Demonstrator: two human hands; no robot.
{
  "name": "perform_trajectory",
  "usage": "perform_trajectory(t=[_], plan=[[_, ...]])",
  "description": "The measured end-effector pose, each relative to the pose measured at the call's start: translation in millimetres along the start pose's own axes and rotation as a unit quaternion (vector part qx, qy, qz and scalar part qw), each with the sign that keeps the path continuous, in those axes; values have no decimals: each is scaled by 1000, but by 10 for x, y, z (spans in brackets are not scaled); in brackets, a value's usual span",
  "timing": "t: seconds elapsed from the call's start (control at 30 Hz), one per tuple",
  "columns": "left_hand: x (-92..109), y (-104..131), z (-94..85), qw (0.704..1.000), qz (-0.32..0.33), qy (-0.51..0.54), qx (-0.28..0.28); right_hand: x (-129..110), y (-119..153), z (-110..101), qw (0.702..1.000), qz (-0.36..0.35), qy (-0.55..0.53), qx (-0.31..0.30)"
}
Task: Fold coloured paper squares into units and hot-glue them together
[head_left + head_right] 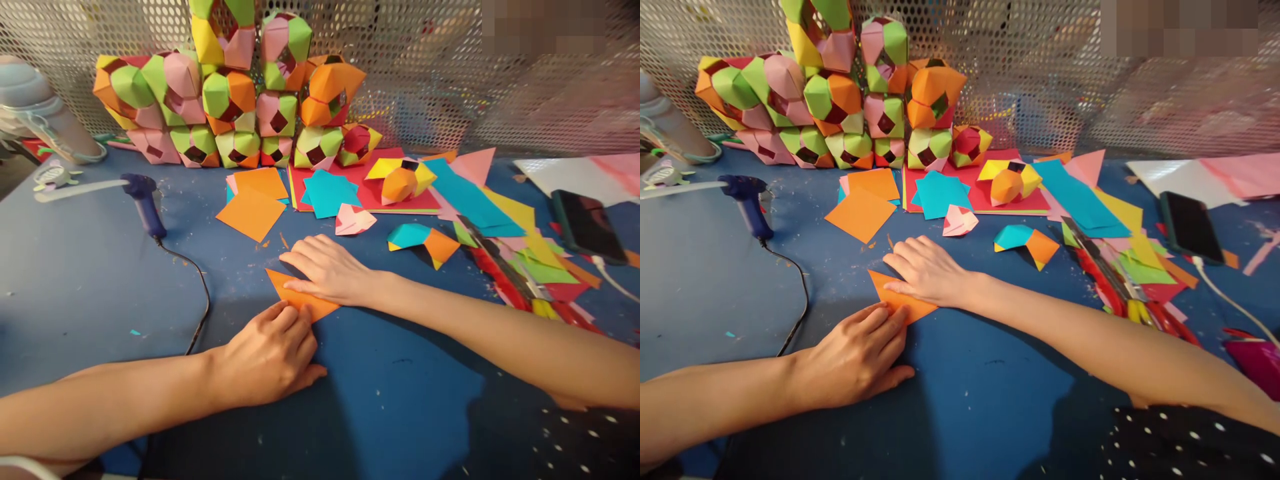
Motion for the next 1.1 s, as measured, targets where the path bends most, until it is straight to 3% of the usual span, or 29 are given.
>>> perform_trajectory(t=[0.27,0.4,0.83,1.0,1.1], plan=[[-4,-14,1,1000,3,-3,3,88,-351,174,1000,9,26,16],[-12,-4,7,1000,4,-5,-5,105,-360,158,999,27,30,26],[-52,-12,5,1000,4,0,13,98,542,-111,997,76,26,20],[-75,-40,-42,1000,-3,19,18,-65,691,-255,992,124,-25,26],[-187,-104,-134,997,-32,41,56,-188,686,-284,989,123,-68,34]])
Point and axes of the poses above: each hand's wrist, its own y-axis away from the middle knuckle, its own z-axis out of the palm, x = y × z, the point moved 3 cm from there along -y, towards the middle knuckle, and after that the axes turned 12 degrees about -z, right-handed, at the moved point
